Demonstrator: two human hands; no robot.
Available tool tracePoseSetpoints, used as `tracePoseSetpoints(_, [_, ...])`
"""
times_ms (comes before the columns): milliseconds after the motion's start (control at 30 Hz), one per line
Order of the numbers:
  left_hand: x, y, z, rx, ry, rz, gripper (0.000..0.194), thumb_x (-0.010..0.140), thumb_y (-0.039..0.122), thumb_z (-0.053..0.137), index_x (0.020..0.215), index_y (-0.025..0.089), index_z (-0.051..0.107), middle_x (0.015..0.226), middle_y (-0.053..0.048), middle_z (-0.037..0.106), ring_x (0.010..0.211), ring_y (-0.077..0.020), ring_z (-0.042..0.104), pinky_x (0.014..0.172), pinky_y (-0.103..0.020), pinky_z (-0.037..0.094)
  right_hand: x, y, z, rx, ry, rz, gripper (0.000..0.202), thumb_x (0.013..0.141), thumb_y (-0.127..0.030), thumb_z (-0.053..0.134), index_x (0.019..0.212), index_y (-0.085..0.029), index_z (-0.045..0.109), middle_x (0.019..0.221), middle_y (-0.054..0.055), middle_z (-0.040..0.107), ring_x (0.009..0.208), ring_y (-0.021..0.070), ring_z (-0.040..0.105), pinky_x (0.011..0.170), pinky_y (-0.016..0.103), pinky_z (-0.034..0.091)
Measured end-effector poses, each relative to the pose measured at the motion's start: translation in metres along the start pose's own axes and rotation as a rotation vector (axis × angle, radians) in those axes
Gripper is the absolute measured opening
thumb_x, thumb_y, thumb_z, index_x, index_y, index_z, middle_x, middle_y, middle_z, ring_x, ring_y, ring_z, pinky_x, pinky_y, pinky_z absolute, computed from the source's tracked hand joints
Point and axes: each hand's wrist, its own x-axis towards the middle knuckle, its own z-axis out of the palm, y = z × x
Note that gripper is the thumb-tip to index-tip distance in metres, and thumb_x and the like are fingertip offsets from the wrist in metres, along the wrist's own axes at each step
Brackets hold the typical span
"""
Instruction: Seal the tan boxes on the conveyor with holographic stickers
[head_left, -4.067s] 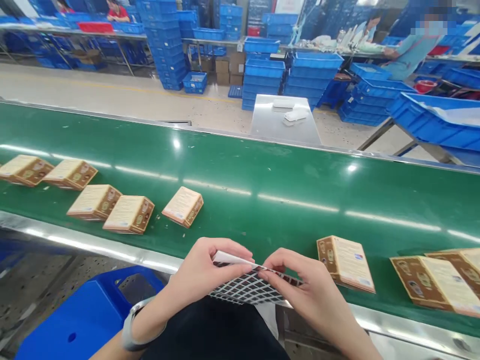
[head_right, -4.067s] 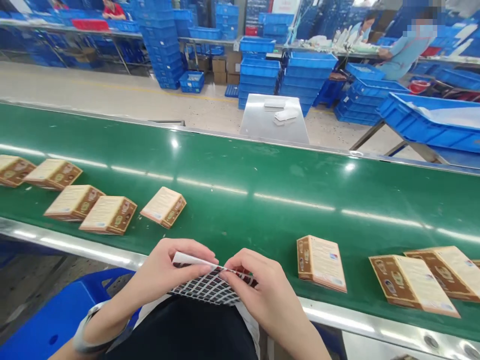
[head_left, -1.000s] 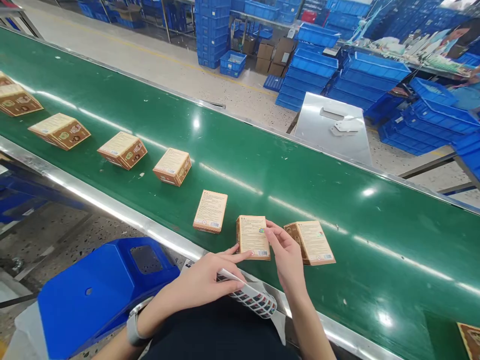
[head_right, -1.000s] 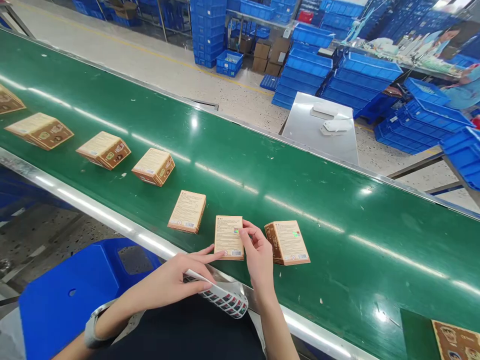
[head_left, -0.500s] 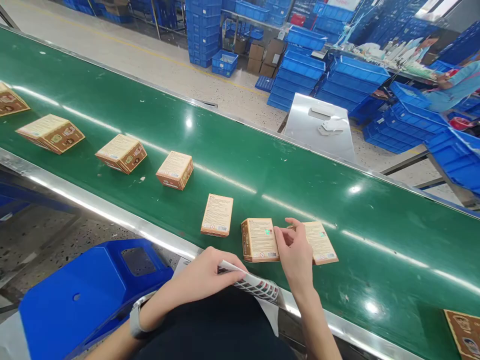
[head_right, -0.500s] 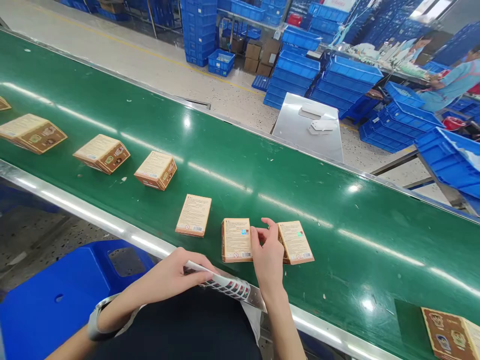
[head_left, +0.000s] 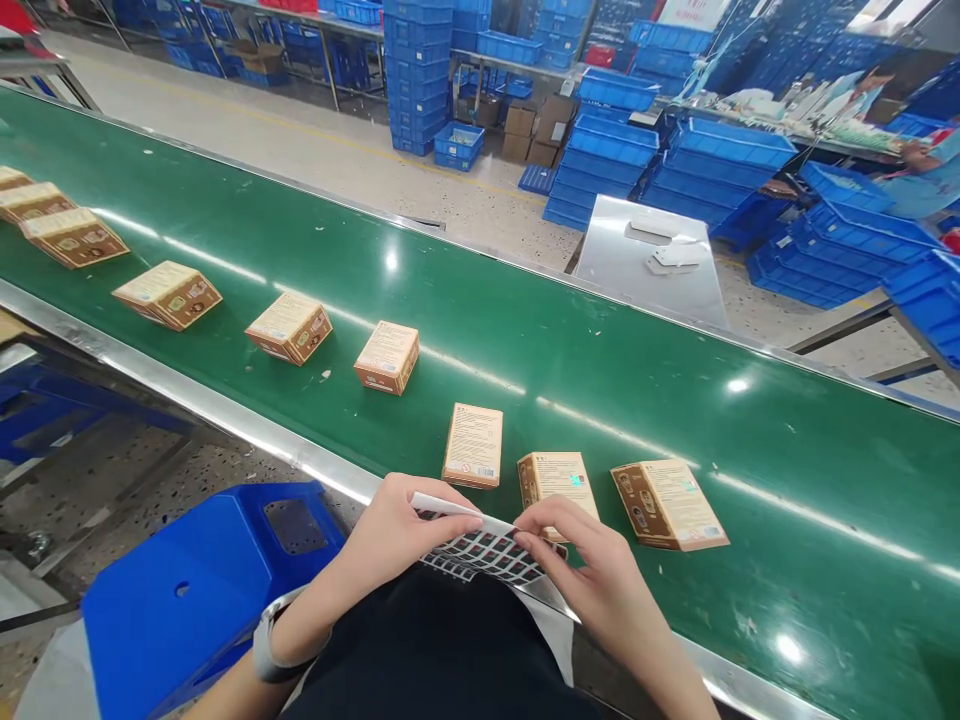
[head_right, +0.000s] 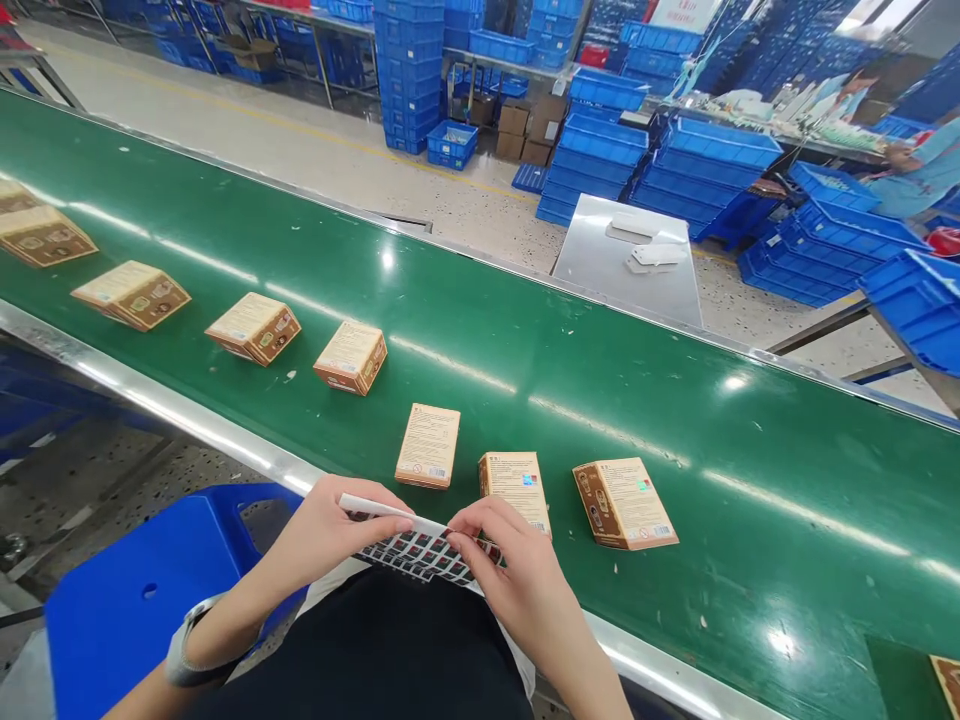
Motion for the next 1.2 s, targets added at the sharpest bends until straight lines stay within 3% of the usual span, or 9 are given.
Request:
tracePoseSetpoints(200, [0.002, 0.002, 0.004, 0.008, 0.088, -0.018, 0.018, 0.077, 0.033, 0.074, 0.075, 0.016, 0.08, 0.07, -0.003, 0.076, 0.067, -0.0169, 0.064, 0.058, -0.022, 0.043, 0.0, 0.008, 0.012, -0.406, 0.319, -0.34, 0.025, 0.089, -0.005, 0.064, 0.107, -0.022, 0.065, 0.097, 0.004, 0.075, 0.093, 0.0209, 0.068, 0.096, 0.042, 0.04])
tracePoseSetpoints(300, [0.005, -0.001, 0.002, 0.027, 0.106, -0.029, 0.021, 0.078, 0.036, 0.074, 0.076, 0.016, 0.08, 0.071, -0.004, 0.076, 0.066, -0.0181, 0.065, 0.057, -0.023, 0.043, -0.003, 0.014, 0.019, -0.419, 0.352, -0.356, 0.027, 0.087, -0.003, 0.065, 0.106, -0.023, 0.066, 0.11, 0.006, 0.074, 0.11, 0.0253, 0.065, 0.103, 0.046, 0.035])
tracePoseSetpoints(400, [0.007, -0.006, -0.005, 0.069, 0.088, -0.03, 0.023, 0.08, 0.038, 0.072, 0.078, 0.016, 0.079, 0.071, -0.005, 0.076, 0.069, -0.0212, 0.068, 0.059, -0.026, 0.047, -0.004, 0.019, 0.022, -0.109, 0.349, -0.148, 0.012, 0.089, -0.013, 0.064, 0.092, -0.024, 0.066, 0.118, 0.005, 0.07, 0.116, 0.025, 0.061, 0.1, 0.043, 0.042])
tracePoseSetpoints(500, [0.01, -0.011, -0.012, 0.115, -0.063, 0.06, 0.015, 0.08, 0.034, 0.073, 0.08, 0.02, 0.08, 0.093, -0.007, 0.08, 0.105, -0.0301, 0.069, 0.086, -0.035, 0.054, 0.003, 0.028, 0.025, 0.328, 0.432, 0.27, 0.011, 0.093, -0.032, 0.06, 0.086, -0.025, 0.063, 0.127, 0.006, 0.066, 0.12, 0.0253, 0.06, 0.098, 0.042, 0.046])
tracePoseSetpoints(600, [0.017, -0.015, -0.011, 0.177, -0.288, 0.19, 0.007, 0.076, 0.029, 0.077, 0.079, 0.024, 0.081, 0.131, -0.006, 0.068, 0.143, -0.0323, 0.04, 0.114, -0.044, 0.037, 0.018, 0.04, 0.031, 0.568, 0.491, 0.527, 0.024, 0.09, -0.048, 0.061, 0.091, -0.024, 0.062, 0.135, 0.008, 0.061, 0.122, 0.0264, 0.058, 0.103, 0.043, 0.044])
tracePoseSetpoints(667, [0.023, -0.018, -0.005, 0.2, -0.37, 0.212, 0.007, 0.075, 0.029, 0.079, 0.08, 0.024, 0.081, 0.143, -0.006, 0.057, 0.148, -0.0317, 0.03, 0.118, -0.046, 0.032, 0.027, 0.047, 0.036, 0.59, 0.521, 0.57, 0.031, 0.088, -0.053, 0.061, 0.092, -0.022, 0.062, 0.139, 0.009, 0.057, 0.123, 0.0266, 0.057, 0.104, 0.043, 0.043])
tracePoseSetpoints(733, [0.026, -0.02, 0.003, 0.196, -0.4, 0.214, 0.007, 0.074, 0.028, 0.08, 0.08, 0.024, 0.081, 0.147, -0.007, 0.051, 0.148, -0.0315, 0.03, 0.118, -0.046, 0.033, 0.032, 0.053, 0.04, 0.551, 0.563, 0.577, 0.034, 0.087, -0.056, 0.059, 0.091, -0.022, 0.06, 0.141, 0.01, 0.055, 0.122, 0.0266, 0.057, 0.102, 0.042, 0.044])
tracePoseSetpoints(967, [0.027, -0.023, 0.024, 0.197, -0.383, 0.271, 0.008, 0.077, 0.02, 0.077, 0.081, 0.027, 0.08, 0.144, -0.005, 0.055, 0.148, -0.0272, 0.032, 0.116, -0.048, 0.036, 0.023, 0.068, 0.039, 0.38, 0.61, 0.579, 0.036, 0.09, -0.056, 0.054, 0.094, -0.02, 0.056, 0.135, 0.015, 0.058, 0.111, 0.0257, 0.062, 0.087, 0.04, 0.052])
tracePoseSetpoints(1200, [0.03, -0.023, 0.037, 0.225, -0.411, 0.306, 0.01, 0.076, 0.019, 0.078, 0.081, 0.028, 0.08, 0.145, -0.003, 0.054, 0.147, -0.0293, 0.033, 0.114, -0.048, 0.04, 0.015, 0.073, 0.033, 0.102, 0.663, 0.512, 0.027, 0.092, -0.047, 0.054, 0.091, -0.02, 0.052, 0.125, 0.017, 0.057, 0.114, 0.0279, 0.06, 0.088, 0.043, 0.051])
